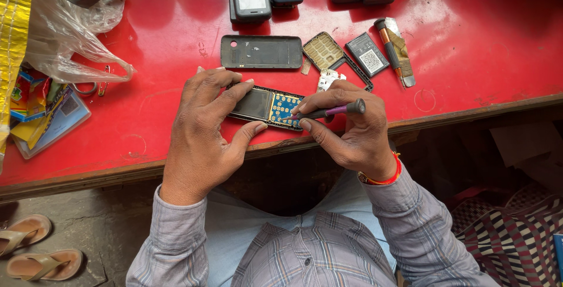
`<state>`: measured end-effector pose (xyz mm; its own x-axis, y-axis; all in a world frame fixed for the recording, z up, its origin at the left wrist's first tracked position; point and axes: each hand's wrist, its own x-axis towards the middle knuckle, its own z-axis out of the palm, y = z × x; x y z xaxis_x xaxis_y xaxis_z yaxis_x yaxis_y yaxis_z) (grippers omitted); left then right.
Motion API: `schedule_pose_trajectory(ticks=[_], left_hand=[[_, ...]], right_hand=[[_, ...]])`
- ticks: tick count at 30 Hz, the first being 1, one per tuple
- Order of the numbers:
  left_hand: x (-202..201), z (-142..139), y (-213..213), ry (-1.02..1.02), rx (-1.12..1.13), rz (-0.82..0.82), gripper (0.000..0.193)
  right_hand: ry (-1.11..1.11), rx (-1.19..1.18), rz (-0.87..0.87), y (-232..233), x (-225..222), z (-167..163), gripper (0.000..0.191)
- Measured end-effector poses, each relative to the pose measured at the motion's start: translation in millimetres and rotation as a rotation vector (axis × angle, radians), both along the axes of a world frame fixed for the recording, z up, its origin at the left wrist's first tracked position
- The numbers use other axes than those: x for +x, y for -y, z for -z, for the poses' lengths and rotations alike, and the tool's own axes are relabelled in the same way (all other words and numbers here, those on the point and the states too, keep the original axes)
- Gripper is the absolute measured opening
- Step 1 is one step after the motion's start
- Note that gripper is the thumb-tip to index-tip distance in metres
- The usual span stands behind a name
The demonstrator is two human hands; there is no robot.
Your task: The person works on a disassembled mobile phone on a red workbench. They use a small screwdriver to adjust components on the phone's circuit board and handle a small white keypad membrane. Other phones and tools are visible on the bench.
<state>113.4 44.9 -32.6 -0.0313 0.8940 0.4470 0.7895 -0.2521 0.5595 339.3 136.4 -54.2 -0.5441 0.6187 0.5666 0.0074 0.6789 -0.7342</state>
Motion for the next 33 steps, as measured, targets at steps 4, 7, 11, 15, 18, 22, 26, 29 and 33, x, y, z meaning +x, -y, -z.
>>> schedule_pose_trajectory(ticks=[4, 7, 11, 15, 18, 22, 26, 29, 33], left_hand=[[0.3, -0.4, 0.0, -0.005, -0.001, 0.001, 0.055], [0.7, -0.3, -0.5, 0.006, -0.001, 0.0, 0.055], [0.9, 0.0, 0.4, 0.014, -0.013, 0.003, 0.054], [0.6, -0.1, 0.3, 0.016, -0.009, 0.004, 0.054], [-0.6, -0.7, -0.4, 0.003, 0.005, 0.007, 0.054], [0.3, -0.5, 0.3, 0.006, -0.007, 0.004, 0.055], [0.6, -0.5, 0.5, 0.004, -0.003, 0.005, 0.055], [0.8, -0.3, 0.5, -0.004, 0.0, 0.003, 0.055], [0.0, -0.5, 0.9, 0.006, -0.003, 0.002, 0.054]], right_hand=[[0.002, 0.026, -0.011, -1.1, 0.4, 0.5, 0.023], [-0.017, -0.01, -0.015, 0.3, 0.4, 1.1, 0.022], [-0.036, -0.024, -0.04, 0.0, 0.1, 1.4, 0.023], [-0.006, -0.012, -0.011, 0.6, 0.7, 0.7, 0.023], [-0.009, 0.033, -0.025, -1.4, 0.1, 0.3, 0.023], [-0.021, -0.008, -0.023, -0.1, 0.1, 0.0, 0.024], [0.009, 0.034, -0.011, 0.1, -0.4, -0.4, 0.022], [-0.005, -0.004, -0.01, 1.2, 0.2, -1.0, 0.021], [-0.019, -0.013, -0.015, 0.9, -1.2, -0.9, 0.022]])
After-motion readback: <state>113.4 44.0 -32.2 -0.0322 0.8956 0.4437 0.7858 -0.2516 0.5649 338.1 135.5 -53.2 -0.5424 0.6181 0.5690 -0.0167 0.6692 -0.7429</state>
